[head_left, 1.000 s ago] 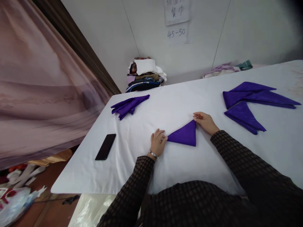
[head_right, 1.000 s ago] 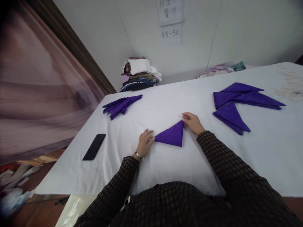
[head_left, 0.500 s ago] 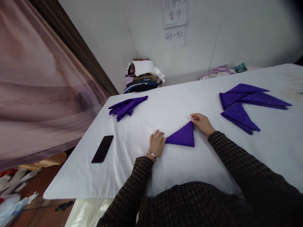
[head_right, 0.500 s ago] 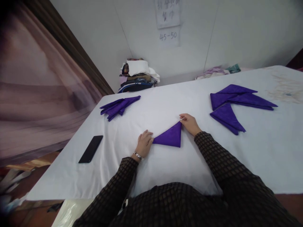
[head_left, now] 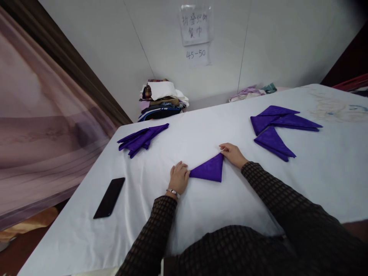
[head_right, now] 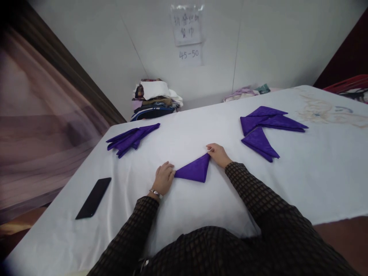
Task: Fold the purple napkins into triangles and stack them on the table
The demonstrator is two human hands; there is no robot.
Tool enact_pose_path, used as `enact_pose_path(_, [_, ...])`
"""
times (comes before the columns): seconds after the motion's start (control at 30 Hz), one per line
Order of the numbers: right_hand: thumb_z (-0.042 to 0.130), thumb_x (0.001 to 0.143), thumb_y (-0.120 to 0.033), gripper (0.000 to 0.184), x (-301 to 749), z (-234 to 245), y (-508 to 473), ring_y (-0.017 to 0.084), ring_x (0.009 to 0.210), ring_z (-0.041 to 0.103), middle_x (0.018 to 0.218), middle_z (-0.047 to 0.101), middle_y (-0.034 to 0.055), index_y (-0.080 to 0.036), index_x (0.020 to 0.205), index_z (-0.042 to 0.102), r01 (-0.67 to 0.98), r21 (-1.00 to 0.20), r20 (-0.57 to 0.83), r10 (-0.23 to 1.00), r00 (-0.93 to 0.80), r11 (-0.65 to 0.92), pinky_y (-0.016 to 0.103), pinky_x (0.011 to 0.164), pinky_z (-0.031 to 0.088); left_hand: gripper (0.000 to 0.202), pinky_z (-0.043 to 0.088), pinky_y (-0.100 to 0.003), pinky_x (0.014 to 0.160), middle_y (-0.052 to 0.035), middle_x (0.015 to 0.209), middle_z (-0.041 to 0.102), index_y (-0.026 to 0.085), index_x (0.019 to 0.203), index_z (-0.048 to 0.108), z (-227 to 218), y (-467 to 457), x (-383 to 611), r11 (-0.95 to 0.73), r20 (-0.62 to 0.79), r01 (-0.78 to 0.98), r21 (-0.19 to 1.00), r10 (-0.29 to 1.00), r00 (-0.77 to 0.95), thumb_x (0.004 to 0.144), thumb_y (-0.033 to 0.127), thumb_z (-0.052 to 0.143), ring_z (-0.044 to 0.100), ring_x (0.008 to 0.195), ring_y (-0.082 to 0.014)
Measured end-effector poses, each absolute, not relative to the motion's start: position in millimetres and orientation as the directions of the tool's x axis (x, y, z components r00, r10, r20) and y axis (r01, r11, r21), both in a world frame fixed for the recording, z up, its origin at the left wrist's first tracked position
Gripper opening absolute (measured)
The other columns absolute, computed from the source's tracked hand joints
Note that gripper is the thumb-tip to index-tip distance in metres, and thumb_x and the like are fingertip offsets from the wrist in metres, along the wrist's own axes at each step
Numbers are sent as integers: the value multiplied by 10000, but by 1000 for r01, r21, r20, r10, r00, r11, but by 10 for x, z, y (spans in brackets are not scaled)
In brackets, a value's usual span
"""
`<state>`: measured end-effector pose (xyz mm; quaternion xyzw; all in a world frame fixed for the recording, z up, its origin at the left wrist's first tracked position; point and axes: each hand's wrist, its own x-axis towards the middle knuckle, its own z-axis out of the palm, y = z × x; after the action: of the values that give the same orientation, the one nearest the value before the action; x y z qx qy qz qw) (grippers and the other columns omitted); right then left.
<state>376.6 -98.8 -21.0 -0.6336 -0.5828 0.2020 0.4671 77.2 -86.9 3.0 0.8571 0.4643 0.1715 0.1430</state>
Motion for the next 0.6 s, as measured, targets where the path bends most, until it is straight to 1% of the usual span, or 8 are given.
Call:
enact_pose_path(0.13, [572,686,-130,275,3772,-206,-994,179,742,590,863,652,46,-194,938,660,564,-815,302,926,226,129,353,740,491,209,236,-529,1062,-46,1157,598,220,715,565,4,-886,796,-439,147,766,470,894,422,862,267,425,395,1271,-244])
enact_pose_path(0.2, [567,687,-122,283,3778,-207,-1000,176,741,587,863,651,42,-198,944,658,565,-815,304,927,222,132,351,740,490,205,244,-531,1059,-53,1187,586,220,716,568,0,-889,798,-395,147,782,482,916,373,859,280,434,403,1267,-249])
enact_pose_path(0.3, [564,687,-109,296,3785,-208,-1008,171,737,586,865,649,38,-201,954,655,563,-816,297,929,219,128,344,735,490,113,229,-549,1061,-77,1274,539,233,839,596,47,-904,837,-360,182,814,455,933,311,828,265,488,386,1281,-270])
enact_pose_path(0.33, [565,686,-104,300,3787,-207,-1009,171,736,586,865,649,39,-199,956,655,567,-814,296,930,217,127,341,733,490,131,217,-549,1067,-80,1303,519,241,907,597,83,-918,873,-373,204,815,442,927,314,820,253,500,376,1290,-271])
enact_pose_path(0.4, [568,685,-96,303,3790,-207,-1008,173,738,586,867,649,44,-192,959,656,579,-805,298,931,208,129,338,733,487,226,195,-537,1082,-75,1342,491,255,1041,575,175,-963,992,-445,250,790,421,895,371,831,247,493,353,1308,-259])
enact_pose_path(0.47, [570,687,-93,305,3794,-212,-1005,174,739,584,866,648,46,-187,964,655,593,-793,310,930,199,138,332,733,484,290,183,-521,1093,-69,1368,471,259,1146,533,264,-1027,1159,-553,268,730,403,833,484,868,288,457,337,1319,-240])
enact_pose_path(0.53, [567,692,-91,308,3801,-223,-1000,171,736,579,864,645,47,-182,974,651,607,-780,323,928,185,151,325,727,483,365,162,-517,1102,-68,1406,430,260,1238,478,306,-1093,1333,-657,248,651,379,750,613,893,367,429,308,1336,-234])
enact_pose_path(0.6, [552,698,-85,314,3812,-240,-995,167,735,575,867,640,47,-175,984,644,628,-762,338,925,176,159,318,722,482,476,130,-527,1110,-68,1454,360,262,1317,408,283,-1143,1468,-735,198,584,345,665,721,886,465,418,262,1358,-242])
